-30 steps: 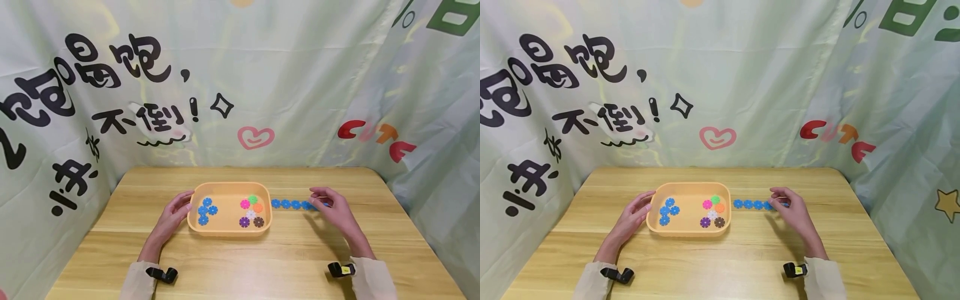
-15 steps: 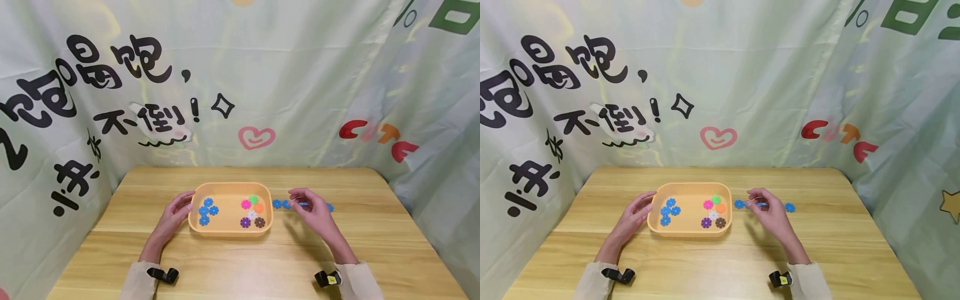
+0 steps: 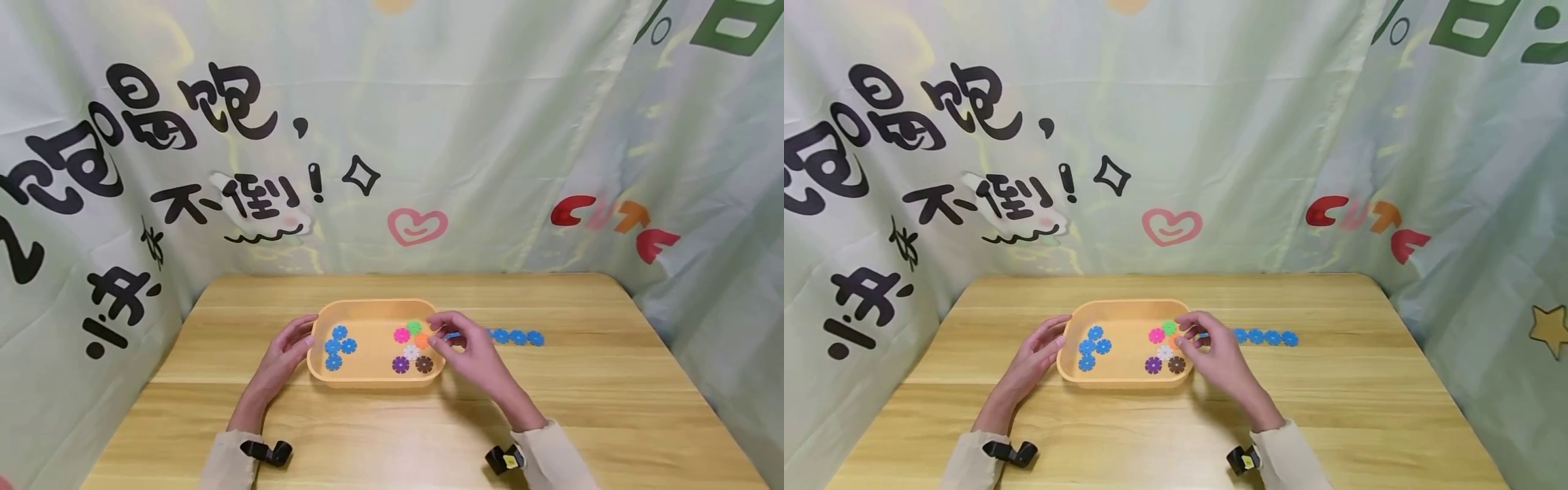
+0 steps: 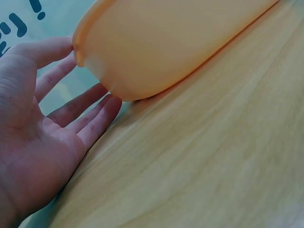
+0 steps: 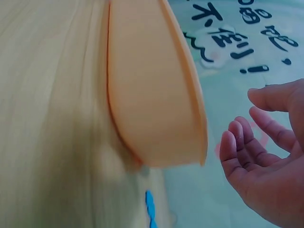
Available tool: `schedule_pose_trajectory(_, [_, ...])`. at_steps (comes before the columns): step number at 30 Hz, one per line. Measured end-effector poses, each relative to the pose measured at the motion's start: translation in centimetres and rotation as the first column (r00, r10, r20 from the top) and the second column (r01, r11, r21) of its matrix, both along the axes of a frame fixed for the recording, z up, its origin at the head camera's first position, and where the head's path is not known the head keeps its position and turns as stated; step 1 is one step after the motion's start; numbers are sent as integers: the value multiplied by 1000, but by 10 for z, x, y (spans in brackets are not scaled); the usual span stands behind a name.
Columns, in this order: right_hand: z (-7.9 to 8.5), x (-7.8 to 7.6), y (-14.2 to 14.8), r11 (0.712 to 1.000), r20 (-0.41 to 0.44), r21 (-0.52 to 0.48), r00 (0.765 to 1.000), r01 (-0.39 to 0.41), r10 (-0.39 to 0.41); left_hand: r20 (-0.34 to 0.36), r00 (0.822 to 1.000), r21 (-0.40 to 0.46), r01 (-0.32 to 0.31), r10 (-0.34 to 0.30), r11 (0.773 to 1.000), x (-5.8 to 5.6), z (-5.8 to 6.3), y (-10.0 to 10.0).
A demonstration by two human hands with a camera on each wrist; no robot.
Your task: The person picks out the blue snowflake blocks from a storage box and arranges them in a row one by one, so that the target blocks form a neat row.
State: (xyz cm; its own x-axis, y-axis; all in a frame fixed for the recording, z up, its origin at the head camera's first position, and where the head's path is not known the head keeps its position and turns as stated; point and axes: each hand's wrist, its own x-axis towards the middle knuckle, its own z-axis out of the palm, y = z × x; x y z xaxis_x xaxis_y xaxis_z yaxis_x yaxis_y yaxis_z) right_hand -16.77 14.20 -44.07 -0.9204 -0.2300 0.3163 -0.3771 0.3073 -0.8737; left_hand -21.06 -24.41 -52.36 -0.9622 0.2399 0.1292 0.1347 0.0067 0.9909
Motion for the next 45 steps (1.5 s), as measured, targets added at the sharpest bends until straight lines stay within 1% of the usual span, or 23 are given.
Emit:
schedule_pose_trajectory(4, [5,-3,-17,999,28,7,999,-36,35,-5,1000,-11,-4,4,1000,1,-2,-2])
schedule_pose_trajectory(10, [9,-10,-40,1000,39,6,999,-27,27,11,1000,-35,-4,4,999,0,-1,-2])
schedule_pose_trajectory(13, [12,-15,-51,999,41,-2,998,-46,46,14,1000,-41,-12,12,999,-1,1,-2])
schedule_pose_trajectory(17, [13,-23,-66,997,10,-10,997,-78,78,15,1000,-27,-7,7,1000,-2,2,-2])
schedule_pose_trajectory(19, [12,-27,-74,996,5,1,996,-88,88,17,1000,-17,1,-1,1000,-1,1,-1])
schedule_pose_trajectory(22, [10,-31,-84,995,43,28,994,-98,97,35,999,-4,-1,1,1000,0,-1,-1])
schedule_pose_trajectory(24, [8,-33,-91,993,70,47,992,-109,106,43,999,-16,-5,6,1000,2,-2,-2])
schedule_pose_trajectory(28, [3,-39,-105,989,98,48,986,-138,133,48,999,-23,-14,15,1000,4,0,-3])
schedule_pose_trajectory(31, [1,-43,-113,987,120,42,982,-153,147,50,999,-11,-2,3,1000,3,1,-4])
schedule_pose_trajectory(39, [-8,-49,-128,985,211,76,968,-154,135,44,999,-37,-25,27,999,3,1,-3])
schedule_pose_trajectory(45, [-17,-54,-133,981,243,123,963,-152,119,33,999,-32,-2,3,999,1,2,-2])
